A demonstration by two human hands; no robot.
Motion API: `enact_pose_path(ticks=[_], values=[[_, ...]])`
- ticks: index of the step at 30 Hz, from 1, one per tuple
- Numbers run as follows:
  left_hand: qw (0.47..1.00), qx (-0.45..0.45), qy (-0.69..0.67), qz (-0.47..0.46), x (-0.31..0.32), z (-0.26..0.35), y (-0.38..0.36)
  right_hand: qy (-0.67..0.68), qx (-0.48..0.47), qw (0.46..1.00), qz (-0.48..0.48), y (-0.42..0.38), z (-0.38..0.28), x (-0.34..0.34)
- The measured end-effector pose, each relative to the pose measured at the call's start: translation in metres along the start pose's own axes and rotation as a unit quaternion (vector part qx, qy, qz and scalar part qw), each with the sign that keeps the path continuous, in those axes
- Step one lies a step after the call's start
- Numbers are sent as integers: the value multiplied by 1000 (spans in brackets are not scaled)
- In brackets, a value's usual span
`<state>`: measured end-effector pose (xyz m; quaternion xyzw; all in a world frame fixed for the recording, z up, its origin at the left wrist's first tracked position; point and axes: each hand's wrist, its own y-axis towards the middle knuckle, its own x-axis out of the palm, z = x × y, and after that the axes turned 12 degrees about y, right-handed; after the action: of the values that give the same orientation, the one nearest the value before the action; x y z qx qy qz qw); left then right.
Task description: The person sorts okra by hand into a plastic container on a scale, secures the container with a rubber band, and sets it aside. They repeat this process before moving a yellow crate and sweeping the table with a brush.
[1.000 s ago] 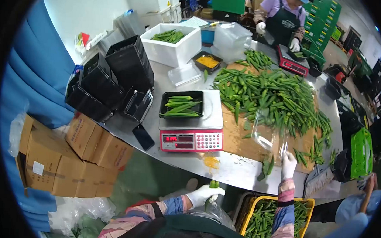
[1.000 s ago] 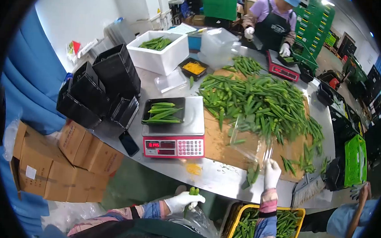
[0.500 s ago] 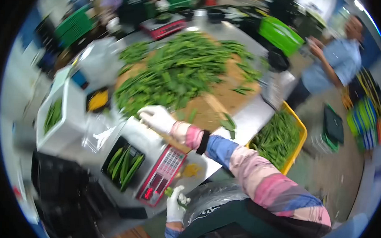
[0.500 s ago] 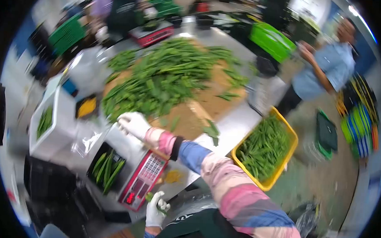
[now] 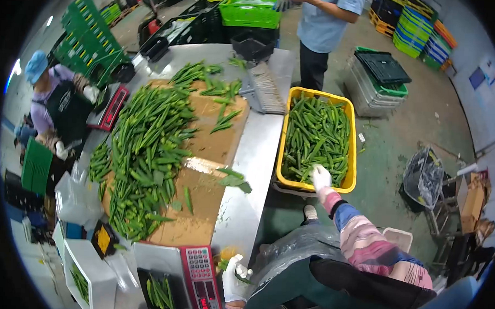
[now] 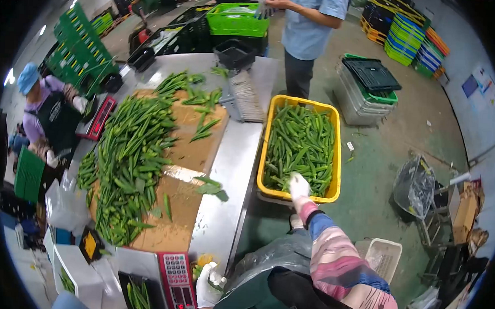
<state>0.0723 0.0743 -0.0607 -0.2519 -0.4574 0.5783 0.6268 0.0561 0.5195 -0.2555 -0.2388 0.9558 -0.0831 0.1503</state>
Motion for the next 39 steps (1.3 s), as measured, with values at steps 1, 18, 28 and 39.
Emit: enact_pose_path(ticks=[1, 18, 28, 39], values=[[1000, 6, 16, 0, 10, 0, 3, -229, -130, 965, -14, 9, 44, -40], [990, 48, 117, 64, 228, -31, 62, -223, 122, 926, -278, 87, 61, -142], [944, 211, 196, 161, 200, 23, 134, -136, 219, 960, -111, 149, 91, -218], [926, 176, 297, 152, 190, 45, 197, -114, 312, 927, -172, 95, 89, -184]])
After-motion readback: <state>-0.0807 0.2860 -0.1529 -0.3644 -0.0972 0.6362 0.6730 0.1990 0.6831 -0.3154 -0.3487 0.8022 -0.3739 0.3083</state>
